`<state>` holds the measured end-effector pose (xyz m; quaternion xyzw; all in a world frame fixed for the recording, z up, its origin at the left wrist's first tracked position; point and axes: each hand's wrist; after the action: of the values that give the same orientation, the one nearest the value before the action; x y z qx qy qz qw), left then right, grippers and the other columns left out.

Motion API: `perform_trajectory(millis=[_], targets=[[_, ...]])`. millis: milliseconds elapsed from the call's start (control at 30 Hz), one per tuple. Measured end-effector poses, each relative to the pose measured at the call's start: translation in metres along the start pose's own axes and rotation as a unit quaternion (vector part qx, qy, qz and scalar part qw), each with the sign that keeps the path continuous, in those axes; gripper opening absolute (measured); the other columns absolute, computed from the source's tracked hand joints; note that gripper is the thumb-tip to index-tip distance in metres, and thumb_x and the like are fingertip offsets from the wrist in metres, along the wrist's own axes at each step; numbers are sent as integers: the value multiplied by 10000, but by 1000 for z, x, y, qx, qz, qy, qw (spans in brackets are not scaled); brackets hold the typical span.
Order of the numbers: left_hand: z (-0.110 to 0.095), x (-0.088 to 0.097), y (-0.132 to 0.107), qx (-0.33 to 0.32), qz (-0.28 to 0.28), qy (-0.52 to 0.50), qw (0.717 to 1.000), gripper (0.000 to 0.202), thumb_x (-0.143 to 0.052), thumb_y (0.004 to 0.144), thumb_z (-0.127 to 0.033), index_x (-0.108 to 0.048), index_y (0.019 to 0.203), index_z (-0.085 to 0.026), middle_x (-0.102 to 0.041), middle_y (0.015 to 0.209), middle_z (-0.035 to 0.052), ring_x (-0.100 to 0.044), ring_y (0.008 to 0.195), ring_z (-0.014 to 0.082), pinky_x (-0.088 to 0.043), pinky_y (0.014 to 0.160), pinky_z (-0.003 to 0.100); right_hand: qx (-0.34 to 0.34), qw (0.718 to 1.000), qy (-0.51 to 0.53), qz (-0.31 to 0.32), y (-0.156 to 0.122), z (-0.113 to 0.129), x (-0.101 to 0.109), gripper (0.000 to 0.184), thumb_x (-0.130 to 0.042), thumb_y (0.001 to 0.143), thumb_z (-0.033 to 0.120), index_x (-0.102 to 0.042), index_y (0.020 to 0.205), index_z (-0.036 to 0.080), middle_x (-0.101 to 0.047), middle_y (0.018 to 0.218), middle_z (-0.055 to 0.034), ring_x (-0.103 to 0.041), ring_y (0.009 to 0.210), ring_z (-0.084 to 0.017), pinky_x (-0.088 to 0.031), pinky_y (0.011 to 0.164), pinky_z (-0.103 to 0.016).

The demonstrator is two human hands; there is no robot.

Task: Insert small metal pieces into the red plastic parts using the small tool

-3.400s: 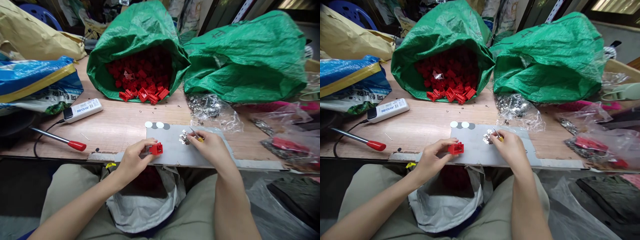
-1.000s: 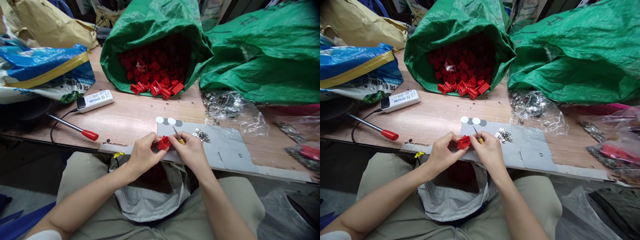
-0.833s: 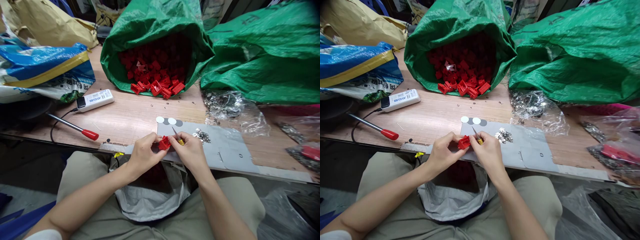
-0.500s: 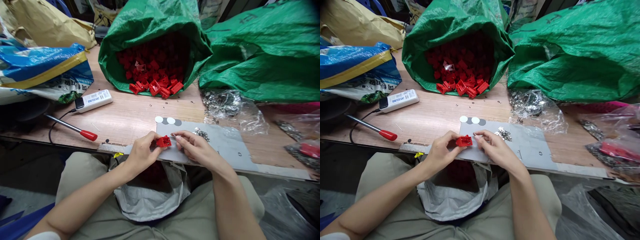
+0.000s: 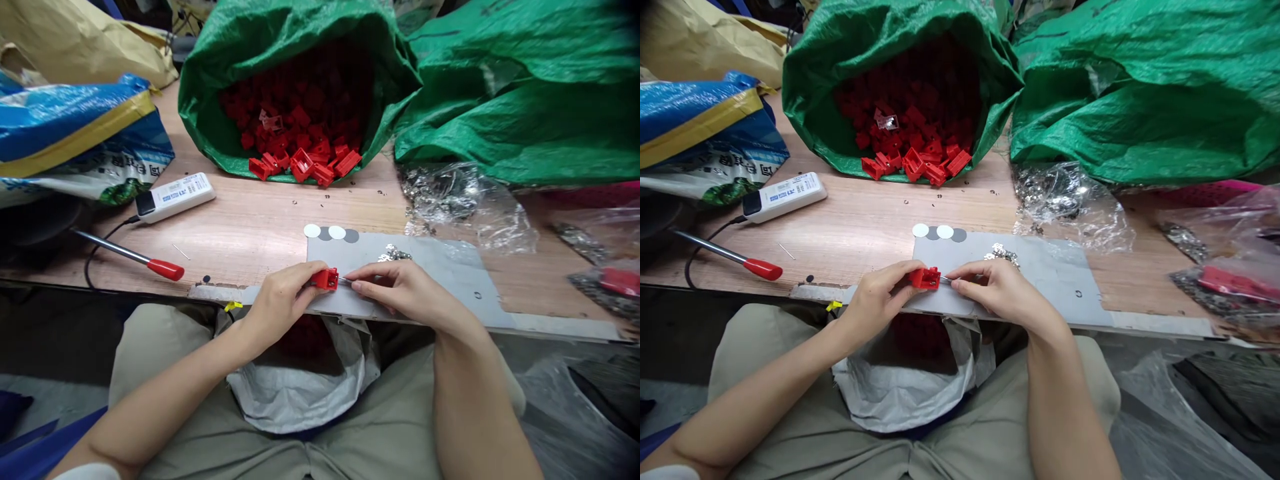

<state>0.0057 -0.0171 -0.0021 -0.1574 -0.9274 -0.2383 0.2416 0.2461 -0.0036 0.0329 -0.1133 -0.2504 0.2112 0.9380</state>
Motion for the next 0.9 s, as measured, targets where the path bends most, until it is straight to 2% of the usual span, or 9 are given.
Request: perform_trajectory(millis=[167, 367, 467, 733, 900], targets=[[-1, 0, 0, -6, 1, 11, 1000, 176, -605, 948, -147, -645, 1118, -165, -747, 1034, 56, -707, 911, 167, -544, 816, 257, 6, 1000, -19, -13, 0, 1, -3, 321, -684, 847, 399, -813, 1043, 181, -749, 776, -39, -559, 572, -136, -388, 493, -251], [0, -3, 1, -17, -3, 41, 999, 193, -598, 945, -124, -632, 1131, -162, -747, 1030, 60, -716, 922, 167, -554, 827, 255, 52, 996, -57, -33, 0, 4, -11, 208, -648, 866, 333, -793, 880, 184, -756, 798, -29, -639, 691, -169, -454, 597, -256], [0, -6, 0, -27, -15, 58, 998, 202, -603, 948, -143, -622, 1149, -159, -748, 1049, 71, -719, 946, 175, -559, 842, 263, 67, 994, -72, -49, 1, 5, -14, 189, -638, 873, 308, -781, 859, 185, -752, 791, -26, -638, 704, -169, -452, 603, -253], [-4, -5, -1, -10, -5, 45, 999, 175, -575, 974, -188, -615, 1145, -182, -737, 1045, 52, -711, 930, 162, -558, 826, 258, 56, 998, -9, -21, 3, 3, -7, 257, -659, 854, 375, -795, 929, 171, -732, 750, -40, -629, 699, -186, -450, 559, -265], [-4, -4, 0, -10, -2, 48, 999, 186, -564, 974, -172, -613, 1154, -181, -736, 1048, 51, -710, 929, 159, -555, 822, 250, 64, 997, -37, -34, 2, 3, -10, 213, -646, 866, 326, -788, 902, 171, -759, 818, -43, -636, 704, -175, -455, 602, -266]])
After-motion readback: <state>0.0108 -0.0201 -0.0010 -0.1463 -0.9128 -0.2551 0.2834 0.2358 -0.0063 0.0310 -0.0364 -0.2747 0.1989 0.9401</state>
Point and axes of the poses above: each hand's wrist, its own y-axis towards the middle knuckle, its own x-axis out of the back of the hand, z = x × y
